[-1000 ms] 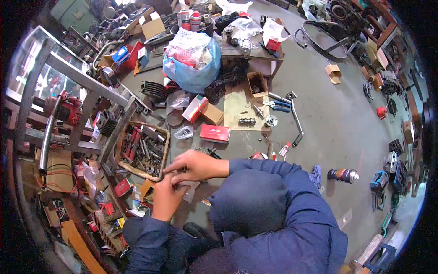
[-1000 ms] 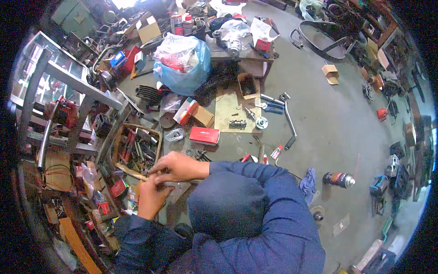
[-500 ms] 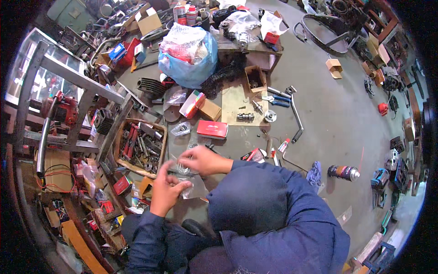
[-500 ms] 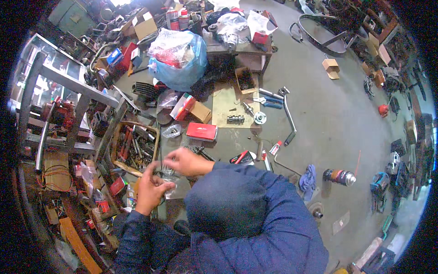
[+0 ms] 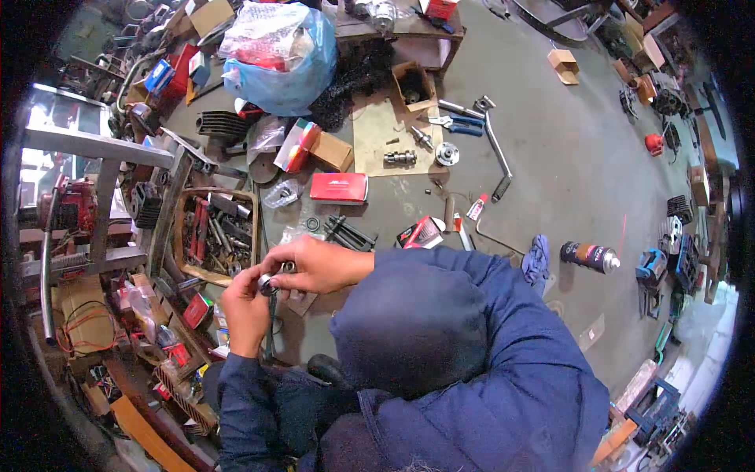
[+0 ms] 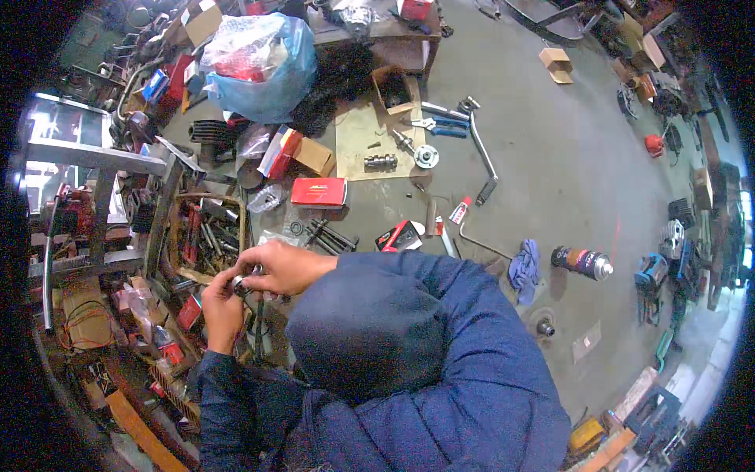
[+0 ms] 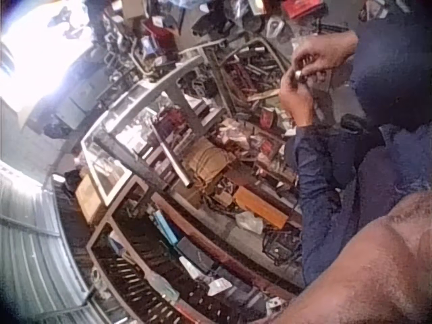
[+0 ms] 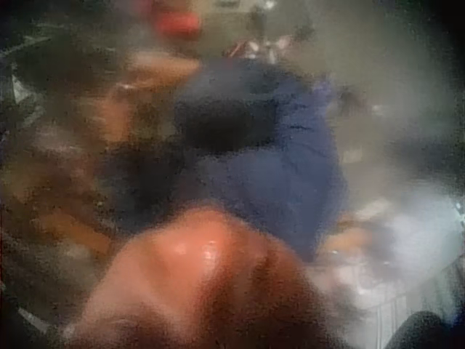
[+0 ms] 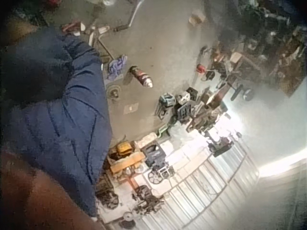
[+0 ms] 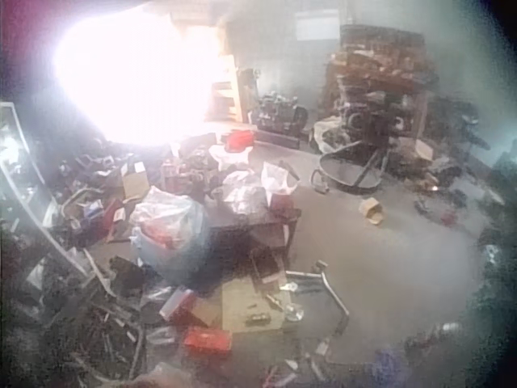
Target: The person organizes and handles various small engine components, including bearings and shafts, while seated on the floor of a workshop. They pick up components from a tray, spray one with a lubricant or cleaner from a can, and retrieve additional parts from various boxes and shelves.
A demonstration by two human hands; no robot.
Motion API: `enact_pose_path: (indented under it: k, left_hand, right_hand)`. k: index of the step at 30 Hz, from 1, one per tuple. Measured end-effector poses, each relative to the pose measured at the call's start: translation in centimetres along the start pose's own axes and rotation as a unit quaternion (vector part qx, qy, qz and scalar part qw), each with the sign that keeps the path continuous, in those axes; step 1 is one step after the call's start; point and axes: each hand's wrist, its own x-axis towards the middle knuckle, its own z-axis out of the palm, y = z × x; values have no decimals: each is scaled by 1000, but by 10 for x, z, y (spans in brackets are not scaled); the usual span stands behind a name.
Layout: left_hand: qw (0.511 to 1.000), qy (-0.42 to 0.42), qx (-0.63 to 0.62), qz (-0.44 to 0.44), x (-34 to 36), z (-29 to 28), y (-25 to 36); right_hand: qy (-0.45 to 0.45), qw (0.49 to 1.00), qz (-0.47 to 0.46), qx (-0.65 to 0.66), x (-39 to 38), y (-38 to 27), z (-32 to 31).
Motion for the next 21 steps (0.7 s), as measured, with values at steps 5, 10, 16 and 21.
enact_pose_path:
  k: [5, 10, 16, 21]
  left_hand:
    - [995, 47, -65, -55, 10, -1, -6]
    - [994, 74, -59, -55, 17, 3, -7]
    - [987, 70, -102, -104, 16, 13, -5]
    - [994, 23, -93, -57, 14, 13, -6]
  right_hand:
    - [35, 999, -4, -31, -1, 16, 0]
    - [32, 993, -56, -100, 2, 32, 0]
    - [39, 991, 47, -123, -5, 40, 4]
    - [120, 988, 25, -97, -3, 49, 13]
